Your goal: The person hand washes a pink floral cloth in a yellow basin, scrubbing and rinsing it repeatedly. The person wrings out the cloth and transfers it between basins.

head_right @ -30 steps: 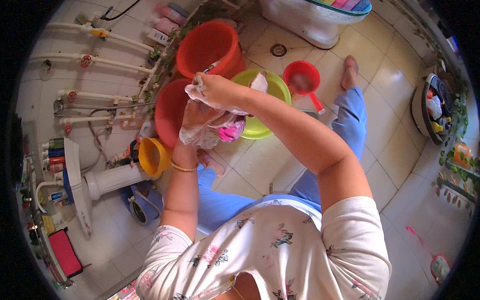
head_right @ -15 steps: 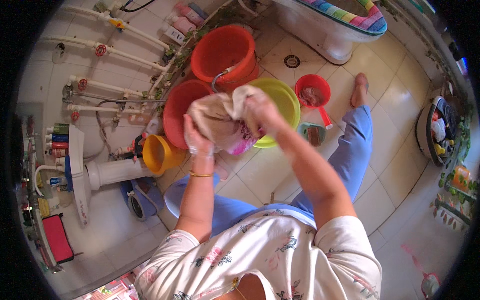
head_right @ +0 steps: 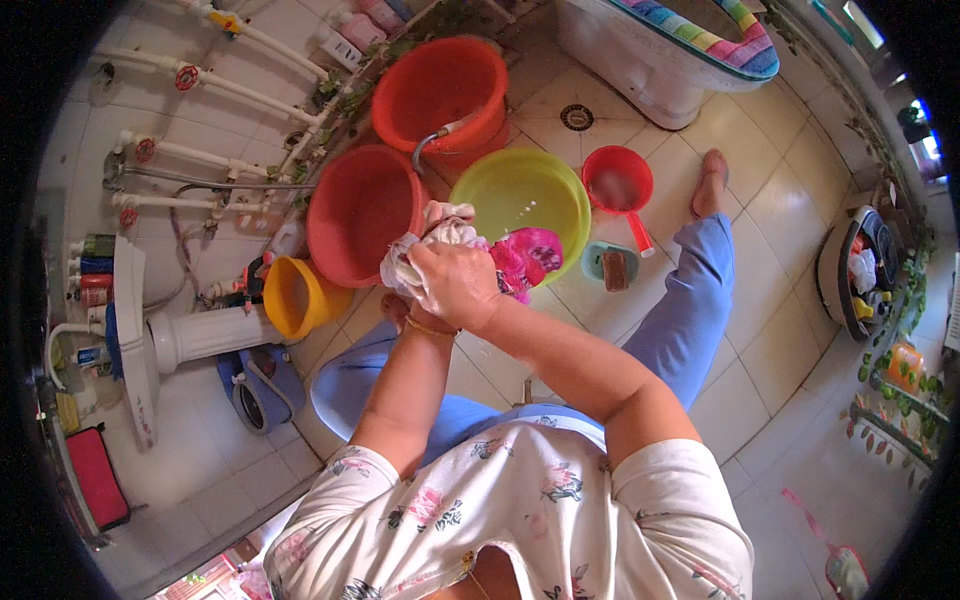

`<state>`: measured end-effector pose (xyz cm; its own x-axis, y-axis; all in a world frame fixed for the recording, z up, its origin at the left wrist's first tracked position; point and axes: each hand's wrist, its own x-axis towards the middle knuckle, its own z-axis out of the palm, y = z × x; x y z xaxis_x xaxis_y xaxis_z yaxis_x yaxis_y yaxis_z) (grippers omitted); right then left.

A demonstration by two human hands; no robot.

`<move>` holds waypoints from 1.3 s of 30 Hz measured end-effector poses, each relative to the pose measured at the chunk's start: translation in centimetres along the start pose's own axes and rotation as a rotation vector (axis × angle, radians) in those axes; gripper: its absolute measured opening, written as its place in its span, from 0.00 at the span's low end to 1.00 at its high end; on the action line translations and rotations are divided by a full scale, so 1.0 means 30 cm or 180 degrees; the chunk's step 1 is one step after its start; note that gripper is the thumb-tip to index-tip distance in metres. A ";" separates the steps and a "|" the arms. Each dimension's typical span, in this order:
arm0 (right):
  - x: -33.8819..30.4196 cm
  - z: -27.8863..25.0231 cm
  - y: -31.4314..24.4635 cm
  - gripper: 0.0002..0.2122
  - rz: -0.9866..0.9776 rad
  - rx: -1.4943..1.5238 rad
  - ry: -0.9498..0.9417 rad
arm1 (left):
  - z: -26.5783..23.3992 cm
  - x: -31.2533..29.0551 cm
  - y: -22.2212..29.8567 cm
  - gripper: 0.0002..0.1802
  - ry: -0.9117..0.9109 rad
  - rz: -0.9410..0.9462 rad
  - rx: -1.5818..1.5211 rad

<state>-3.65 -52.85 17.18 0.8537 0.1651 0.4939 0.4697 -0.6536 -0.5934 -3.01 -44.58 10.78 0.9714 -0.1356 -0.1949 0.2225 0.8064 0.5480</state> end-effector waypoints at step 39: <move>0.044 -0.171 0.065 0.19 0.2292 0.4344 -0.0739 | 0.082 -0.178 0.013 0.27 0.0628 -0.0842 -0.1013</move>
<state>-2.76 -57.69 19.91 0.9346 0.3141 -0.1669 -0.3074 0.4772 -0.8233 -7.91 -44.95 14.03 0.8433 -0.2734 -0.4627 0.3944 0.8996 0.1874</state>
